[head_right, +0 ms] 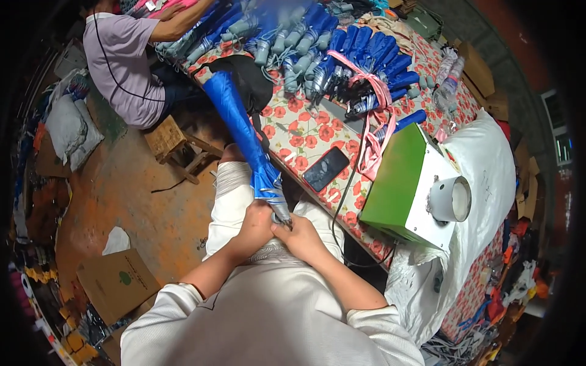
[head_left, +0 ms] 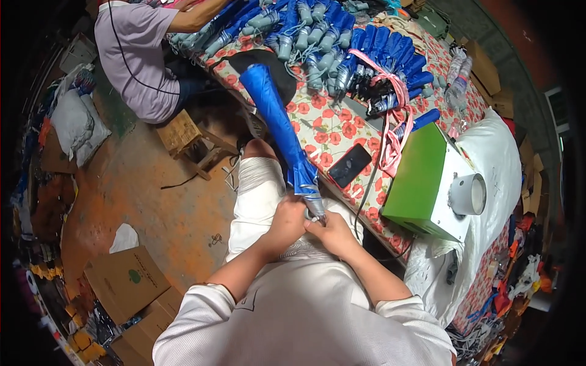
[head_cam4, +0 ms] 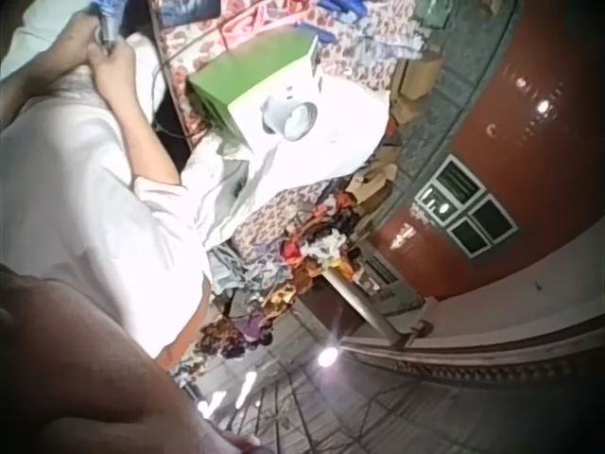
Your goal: The recorder is using a manual machine to attach the fabric canopy to an umbrella frame.
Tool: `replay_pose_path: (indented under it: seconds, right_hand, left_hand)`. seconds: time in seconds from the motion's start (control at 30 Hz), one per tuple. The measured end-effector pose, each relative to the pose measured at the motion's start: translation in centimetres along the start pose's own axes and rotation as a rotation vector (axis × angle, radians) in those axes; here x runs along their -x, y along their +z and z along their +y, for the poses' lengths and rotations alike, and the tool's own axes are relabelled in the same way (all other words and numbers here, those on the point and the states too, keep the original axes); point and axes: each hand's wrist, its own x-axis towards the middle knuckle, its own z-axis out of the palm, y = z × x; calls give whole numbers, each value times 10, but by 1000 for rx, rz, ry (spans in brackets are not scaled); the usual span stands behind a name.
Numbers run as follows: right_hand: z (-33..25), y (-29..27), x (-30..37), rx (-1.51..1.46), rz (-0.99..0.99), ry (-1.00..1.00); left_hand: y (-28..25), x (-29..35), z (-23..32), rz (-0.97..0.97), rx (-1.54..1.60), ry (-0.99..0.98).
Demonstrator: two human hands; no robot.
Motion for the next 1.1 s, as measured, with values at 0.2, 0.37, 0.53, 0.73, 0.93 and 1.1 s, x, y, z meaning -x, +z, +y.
replay_pose_path:
  seconds: [0.2,0.37,0.53,0.73,0.93,1.1]
  right_hand:
    - [-36,-17,14,-173,161,-75]
    - [-40,-22,12,-146,234,-165]
    - [-36,1,3,219,150,-314]
    - [-34,42,-18,540,-28,-394]
    - [-49,88,-38,490,-391,-356]
    - [-38,111,-53,632,-451,-441]
  left_hand:
    - [-8,-9,9,172,439,-151]
    - [-12,-9,7,295,466,32]
    - [-2,12,-7,171,695,-199]
    - [2,46,-43,250,642,-311]
    - [-37,93,-45,229,110,-497]
    - [-12,116,-61,442,35,-581]
